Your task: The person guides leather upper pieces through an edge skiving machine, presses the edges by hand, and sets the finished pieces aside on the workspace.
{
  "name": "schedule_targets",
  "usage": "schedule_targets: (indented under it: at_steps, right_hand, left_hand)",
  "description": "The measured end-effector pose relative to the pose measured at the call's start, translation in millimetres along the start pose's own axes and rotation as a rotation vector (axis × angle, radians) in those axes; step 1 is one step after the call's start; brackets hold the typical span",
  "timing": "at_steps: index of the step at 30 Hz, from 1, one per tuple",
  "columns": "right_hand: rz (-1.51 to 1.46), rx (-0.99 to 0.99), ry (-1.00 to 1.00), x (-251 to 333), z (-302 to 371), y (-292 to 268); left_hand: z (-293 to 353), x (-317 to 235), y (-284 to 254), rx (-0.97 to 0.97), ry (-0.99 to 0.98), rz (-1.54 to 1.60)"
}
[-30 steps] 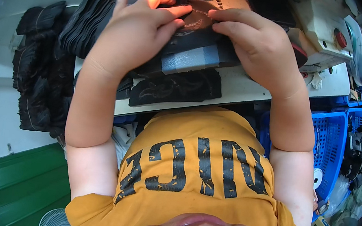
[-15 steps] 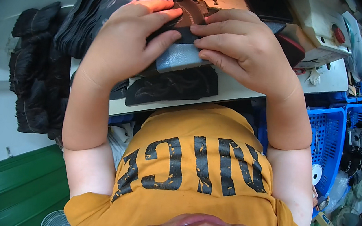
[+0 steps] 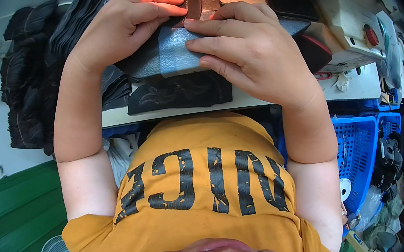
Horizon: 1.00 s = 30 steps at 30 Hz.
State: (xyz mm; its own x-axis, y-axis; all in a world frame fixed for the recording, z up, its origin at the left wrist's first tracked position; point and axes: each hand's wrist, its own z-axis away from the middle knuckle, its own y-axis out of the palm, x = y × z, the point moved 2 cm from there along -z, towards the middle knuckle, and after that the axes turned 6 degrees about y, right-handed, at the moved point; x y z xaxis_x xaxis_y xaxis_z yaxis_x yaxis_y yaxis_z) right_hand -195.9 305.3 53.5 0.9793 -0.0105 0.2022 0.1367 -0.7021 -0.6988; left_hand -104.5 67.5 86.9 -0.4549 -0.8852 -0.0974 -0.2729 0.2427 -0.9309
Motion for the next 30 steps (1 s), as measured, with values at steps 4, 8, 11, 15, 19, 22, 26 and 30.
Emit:
schedule_targets:
  at_steps: [4, 8, 11, 15, 19, 22, 26, 30]
  right_hand:
    - [0.011, 0.000, 0.000, -1, 1, 0]
    - [0.029, -0.008, -0.005, 1, 2, -1]
    - [0.032, -0.022, 0.000, 0, 3, -1]
    - [-0.029, -0.146, -0.034, -1, 7, 0]
    - [-0.324, -0.276, -0.196, 27, 22, 11]
    - [-0.385, -0.144, -0.275, 46, 44, 30]
    - [-0.091, 0.422, 0.172, 30, 80, 77]
    - [-0.096, 0.532, 0.237, 11, 101, 101]
  left_hand:
    - [-2, -6, -1, -0.022, 0.020, -0.046]
    - [-3, -6, -1, -0.032, 0.037, -0.123]
    - [-6, -7, 4, -0.044, 0.046, -0.178]
    - [-11, -1, 8, -0.044, 0.016, -0.274]
    - [-15, 24, 8, -0.045, -0.098, -0.211]
    - [-3, 47, 6, -0.122, -0.254, -0.029]
    - [22, 49, -2, -0.144, -0.214, 0.078]
    - [48, -11, -14, -0.082, -0.112, 0.041]
